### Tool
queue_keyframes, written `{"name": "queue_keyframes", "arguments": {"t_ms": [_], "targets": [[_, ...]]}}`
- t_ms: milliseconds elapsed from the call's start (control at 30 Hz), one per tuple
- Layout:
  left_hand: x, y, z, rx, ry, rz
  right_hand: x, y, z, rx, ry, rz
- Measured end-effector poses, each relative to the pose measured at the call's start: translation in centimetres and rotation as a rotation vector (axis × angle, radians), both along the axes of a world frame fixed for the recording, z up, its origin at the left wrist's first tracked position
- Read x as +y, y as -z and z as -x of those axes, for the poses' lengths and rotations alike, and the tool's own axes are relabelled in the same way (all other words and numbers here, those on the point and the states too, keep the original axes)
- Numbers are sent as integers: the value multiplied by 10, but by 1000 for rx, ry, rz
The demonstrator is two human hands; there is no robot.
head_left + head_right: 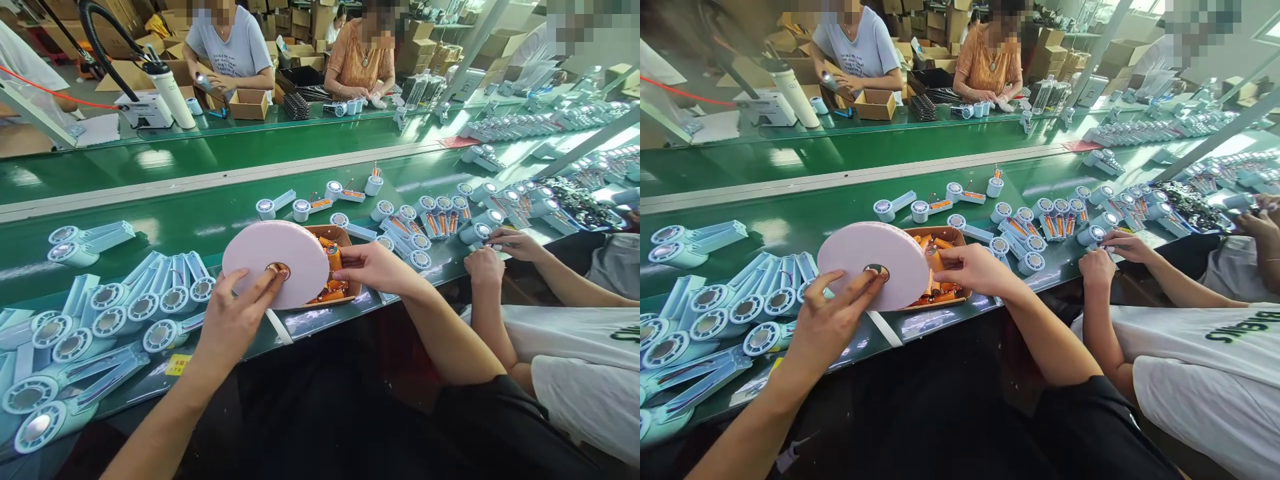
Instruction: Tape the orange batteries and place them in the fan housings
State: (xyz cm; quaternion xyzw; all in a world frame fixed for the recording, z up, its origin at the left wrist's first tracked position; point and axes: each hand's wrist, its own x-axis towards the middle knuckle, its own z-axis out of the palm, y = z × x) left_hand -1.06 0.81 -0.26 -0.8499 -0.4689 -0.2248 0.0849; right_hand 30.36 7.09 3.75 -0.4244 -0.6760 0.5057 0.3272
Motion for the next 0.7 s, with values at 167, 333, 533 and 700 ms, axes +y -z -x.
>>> {"name": "queue_keyframes", "arguments": {"t_ms": [167,333,533,700], "targets": [[7,-11,-3,-12,35,37,19,-5,-3,9,-73,150],[2,-1,-18,-68,-94,28,7,28,23,413,235,227],[-19,28,-58,-126,-206,-42,-26,70,68,801,768,45],[-40,41,-67,-41,-56,95,11,26,-25,921,1004,-357]]}}
